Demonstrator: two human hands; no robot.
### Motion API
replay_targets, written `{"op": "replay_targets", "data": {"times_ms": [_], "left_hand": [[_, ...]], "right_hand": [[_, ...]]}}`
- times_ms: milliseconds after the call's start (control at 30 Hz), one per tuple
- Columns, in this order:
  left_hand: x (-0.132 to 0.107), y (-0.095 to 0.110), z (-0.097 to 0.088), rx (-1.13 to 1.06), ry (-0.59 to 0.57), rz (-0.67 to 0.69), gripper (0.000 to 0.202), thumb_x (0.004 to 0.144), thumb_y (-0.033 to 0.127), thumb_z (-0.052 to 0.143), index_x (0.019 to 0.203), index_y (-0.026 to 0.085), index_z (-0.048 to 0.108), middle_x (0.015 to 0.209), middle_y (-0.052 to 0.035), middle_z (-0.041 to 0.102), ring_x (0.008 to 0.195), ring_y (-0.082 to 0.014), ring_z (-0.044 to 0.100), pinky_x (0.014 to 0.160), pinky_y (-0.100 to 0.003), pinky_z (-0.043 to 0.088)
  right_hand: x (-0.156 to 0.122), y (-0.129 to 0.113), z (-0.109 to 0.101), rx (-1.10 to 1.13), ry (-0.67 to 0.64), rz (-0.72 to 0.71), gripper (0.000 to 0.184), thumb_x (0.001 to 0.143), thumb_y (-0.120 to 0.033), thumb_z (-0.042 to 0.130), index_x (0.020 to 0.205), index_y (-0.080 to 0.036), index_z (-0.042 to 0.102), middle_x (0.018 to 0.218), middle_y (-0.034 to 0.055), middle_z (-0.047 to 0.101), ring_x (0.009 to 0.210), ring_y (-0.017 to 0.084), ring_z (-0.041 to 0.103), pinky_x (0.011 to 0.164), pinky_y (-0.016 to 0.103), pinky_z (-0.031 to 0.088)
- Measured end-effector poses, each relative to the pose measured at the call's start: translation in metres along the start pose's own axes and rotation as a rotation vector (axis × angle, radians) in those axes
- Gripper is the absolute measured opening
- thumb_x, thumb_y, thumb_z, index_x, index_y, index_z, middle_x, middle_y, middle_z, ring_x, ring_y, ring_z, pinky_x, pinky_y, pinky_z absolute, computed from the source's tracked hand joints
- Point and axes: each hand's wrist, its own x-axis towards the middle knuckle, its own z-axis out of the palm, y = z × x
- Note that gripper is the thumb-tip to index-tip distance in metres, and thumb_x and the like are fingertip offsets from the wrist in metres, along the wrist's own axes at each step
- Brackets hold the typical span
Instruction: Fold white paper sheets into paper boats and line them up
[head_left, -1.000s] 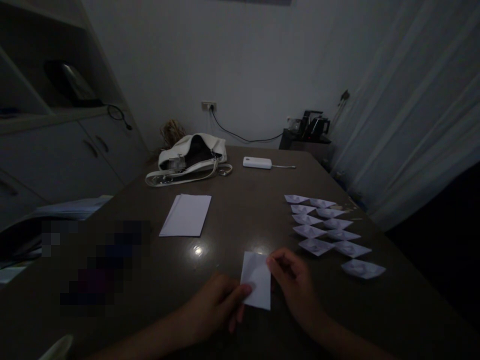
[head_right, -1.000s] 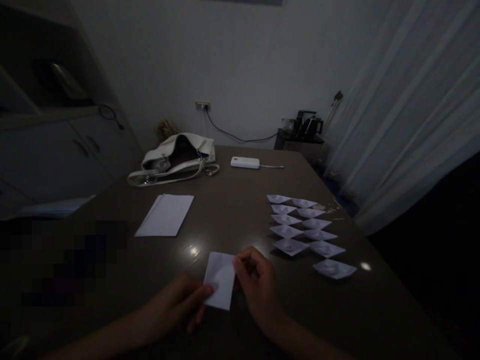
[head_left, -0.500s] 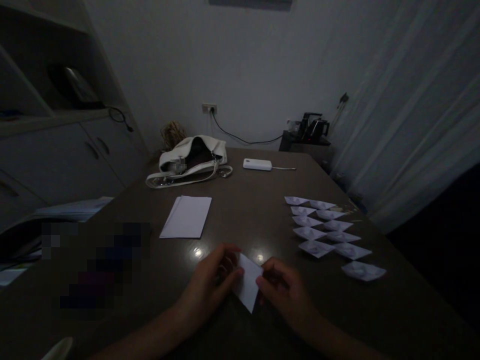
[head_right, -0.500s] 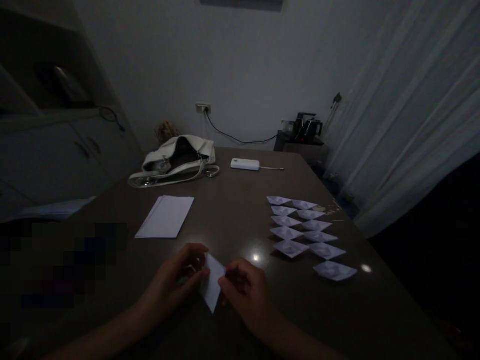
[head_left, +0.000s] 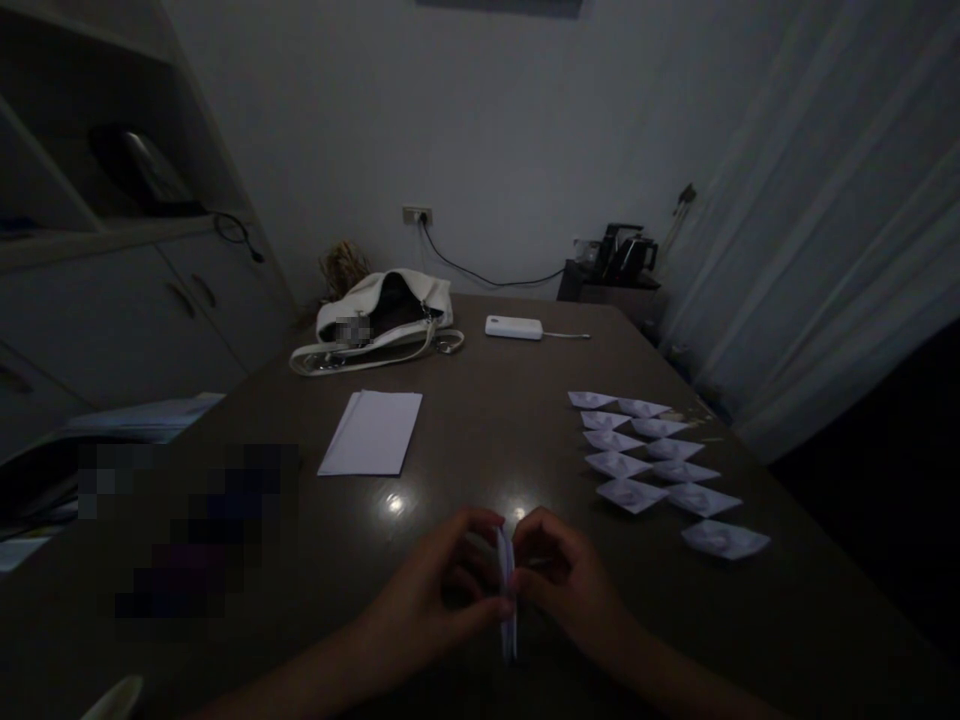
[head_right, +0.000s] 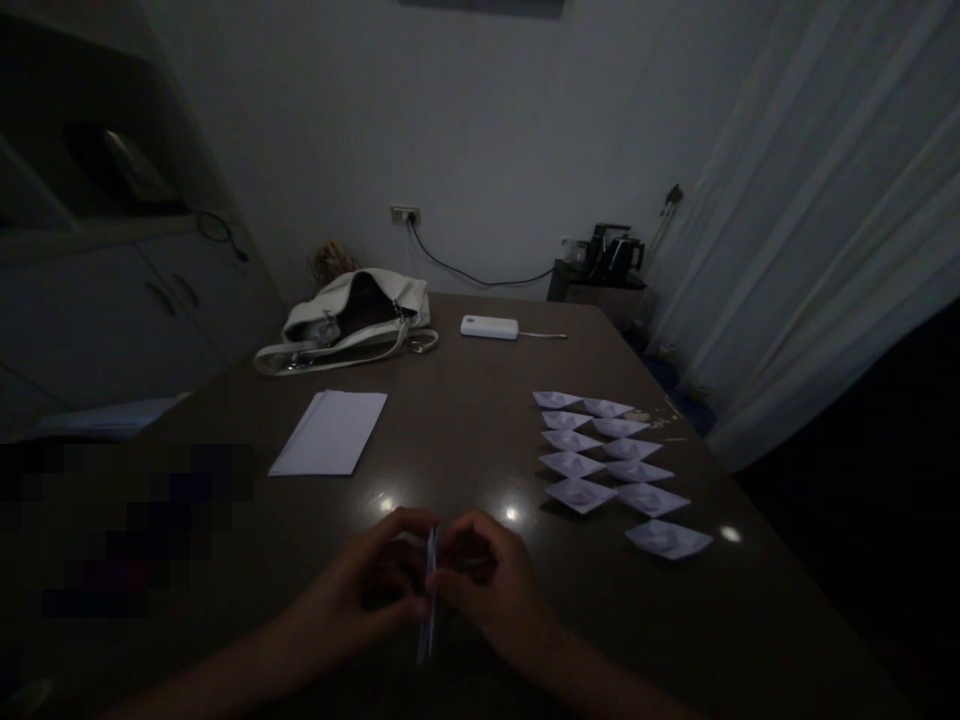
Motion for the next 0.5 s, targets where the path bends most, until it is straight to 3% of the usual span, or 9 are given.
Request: {"op": "replay_targets", "data": {"times_ms": [100, 233, 400, 500], "left_hand": [[0.000, 0.003, 0.000, -0.054, -0.008, -0.017, 0.044, 0.078, 0.022, 0.062, 0.118, 0.020, 0.043, 0.114, -0.0117, 0.055, 0.091, -0.0203, 0.061, 0.074, -0.033, 0.052], [0.001, 0.000, -0.004, -0.019, 0.017, 0.000, 0.042, 0.082, 0.023, 0.052, 0.122, 0.021, 0.041, 0.114, -0.0098, 0.055, 0.090, -0.0192, 0.060, 0.073, -0.032, 0.050], [0.005, -0.008, -0.012, 0.376, 0.175, -0.056, 0.030, 0.086, 0.028, 0.046, 0.113, 0.018, 0.053, 0.076, -0.0023, 0.061, 0.066, -0.0167, 0.056, 0.059, -0.027, 0.043], [0.009, -0.012, -0.017, 0.531, 0.276, -0.037, 0.022, 0.082, 0.028, 0.054, 0.101, 0.018, 0.060, 0.081, -0.0042, 0.065, 0.066, -0.0175, 0.056, 0.061, -0.028, 0.043]], "right_hand": [[-0.001, -0.001, 0.000, -0.038, 0.018, -0.002, 0.025, 0.078, -0.038, 0.067, 0.088, -0.021, 0.052, 0.079, -0.0004, 0.056, 0.070, 0.013, 0.057, 0.058, 0.021, 0.045], [-0.001, -0.001, -0.002, -0.181, 0.141, -0.037, 0.022, 0.086, -0.029, 0.055, 0.106, -0.024, 0.049, 0.073, -0.0031, 0.049, 0.065, 0.012, 0.052, 0.054, 0.019, 0.042], [0.003, 0.002, -0.007, -0.449, 0.131, -0.046, 0.015, 0.086, -0.021, 0.048, 0.096, -0.020, 0.059, 0.068, -0.0021, 0.049, 0.058, 0.012, 0.049, 0.050, 0.020, 0.039], [0.003, 0.003, -0.009, -0.689, 0.097, -0.083, 0.021, 0.082, -0.013, 0.047, 0.096, -0.019, 0.062, 0.076, 0.0020, 0.058, 0.064, 0.014, 0.054, 0.059, 0.026, 0.044]]}}
